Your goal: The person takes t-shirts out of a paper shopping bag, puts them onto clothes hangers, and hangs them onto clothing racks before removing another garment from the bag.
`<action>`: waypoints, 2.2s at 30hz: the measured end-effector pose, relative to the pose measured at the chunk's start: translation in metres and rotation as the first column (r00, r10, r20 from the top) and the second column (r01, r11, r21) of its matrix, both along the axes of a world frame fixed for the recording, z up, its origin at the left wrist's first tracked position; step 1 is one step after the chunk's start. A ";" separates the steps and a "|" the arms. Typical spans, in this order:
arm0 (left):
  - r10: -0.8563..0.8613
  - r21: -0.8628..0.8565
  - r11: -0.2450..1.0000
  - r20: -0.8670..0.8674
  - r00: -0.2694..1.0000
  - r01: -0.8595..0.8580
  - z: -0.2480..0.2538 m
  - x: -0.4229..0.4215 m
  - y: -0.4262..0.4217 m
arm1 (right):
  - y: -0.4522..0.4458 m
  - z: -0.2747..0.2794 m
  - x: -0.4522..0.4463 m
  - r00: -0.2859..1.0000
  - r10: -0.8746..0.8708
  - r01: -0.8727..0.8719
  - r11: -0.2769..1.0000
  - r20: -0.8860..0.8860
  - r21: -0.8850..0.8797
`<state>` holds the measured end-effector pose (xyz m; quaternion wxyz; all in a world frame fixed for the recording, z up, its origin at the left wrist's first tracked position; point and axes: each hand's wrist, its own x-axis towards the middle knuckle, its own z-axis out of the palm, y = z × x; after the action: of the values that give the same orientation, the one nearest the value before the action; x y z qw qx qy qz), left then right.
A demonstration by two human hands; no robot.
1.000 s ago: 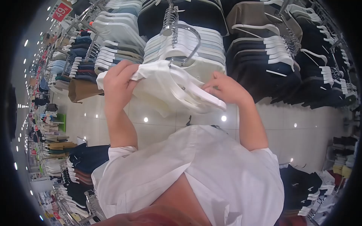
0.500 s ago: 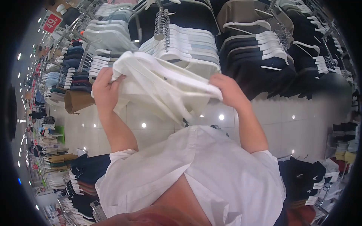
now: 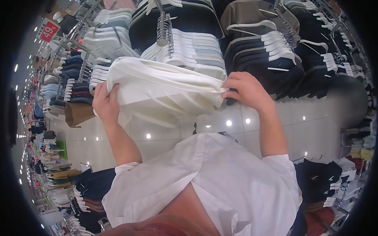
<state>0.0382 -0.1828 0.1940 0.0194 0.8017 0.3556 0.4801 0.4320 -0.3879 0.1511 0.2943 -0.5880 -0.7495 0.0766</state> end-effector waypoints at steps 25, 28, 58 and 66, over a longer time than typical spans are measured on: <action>-0.030 -0.028 0.999 0.005 1.000 0.031 -0.026 0.022 -0.019 | -0.002 -0.021 -0.030 0.888 -0.189 0.177 0.982 -0.419 -0.067; -0.025 -0.055 0.998 -0.006 1.000 0.025 -0.027 0.023 -0.023 | -0.004 -0.027 -0.023 0.920 -0.161 0.148 0.987 -0.356 -0.062; -0.112 -0.442 0.896 -0.139 0.984 0.040 -0.054 0.002 -0.017 | 0.004 0.000 -0.013 0.898 -0.229 0.205 0.973 -0.376 -0.102; -0.316 -0.129 0.945 -0.127 0.940 0.300 -0.034 0.030 -0.024 | 0.009 0.002 -0.017 0.894 -0.213 0.185 0.977 -0.395 -0.108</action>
<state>0.0680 -0.2067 0.1603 0.1115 0.8782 0.2514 0.3913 0.4149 -0.3793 0.1534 0.4289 -0.6427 -0.6054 0.1912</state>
